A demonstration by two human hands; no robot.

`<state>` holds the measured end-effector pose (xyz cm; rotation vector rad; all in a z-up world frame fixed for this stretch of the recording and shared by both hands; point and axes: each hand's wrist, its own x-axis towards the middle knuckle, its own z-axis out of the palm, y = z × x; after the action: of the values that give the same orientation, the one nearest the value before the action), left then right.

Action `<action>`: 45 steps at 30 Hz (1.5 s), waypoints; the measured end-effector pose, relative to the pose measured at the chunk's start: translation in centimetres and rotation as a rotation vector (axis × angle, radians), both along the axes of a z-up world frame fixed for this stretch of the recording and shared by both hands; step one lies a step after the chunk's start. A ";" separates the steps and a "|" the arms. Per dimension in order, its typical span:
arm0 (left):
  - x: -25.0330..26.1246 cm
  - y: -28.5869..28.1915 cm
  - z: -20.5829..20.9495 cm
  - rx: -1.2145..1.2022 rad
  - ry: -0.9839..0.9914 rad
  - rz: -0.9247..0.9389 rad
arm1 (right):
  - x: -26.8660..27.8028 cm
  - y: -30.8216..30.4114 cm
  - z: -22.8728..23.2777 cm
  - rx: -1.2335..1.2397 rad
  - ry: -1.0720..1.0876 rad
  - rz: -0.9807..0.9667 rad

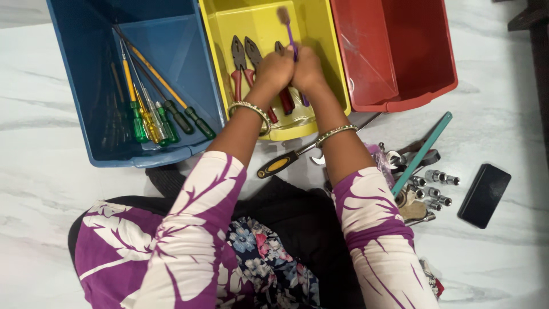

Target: The person sits on the floor and uses a purple toothbrush to scrub various tools, including a metal flange, pliers, and a ratchet wrench. They pick up each tool, brush it thoroughly, and place it into one of three colored plastic bins.

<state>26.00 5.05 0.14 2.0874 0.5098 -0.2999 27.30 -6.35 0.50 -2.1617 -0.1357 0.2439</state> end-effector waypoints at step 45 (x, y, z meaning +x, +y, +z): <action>6.0 -16.3 5.3 0.611 -0.016 -0.742 | 6.2 -18.9 -0.5 -0.503 0.485 -0.057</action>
<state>32.01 -11.23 5.44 2.8212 -0.2548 -0.6053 33.54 -25.29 0.02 -2.5196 0.2943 0.8306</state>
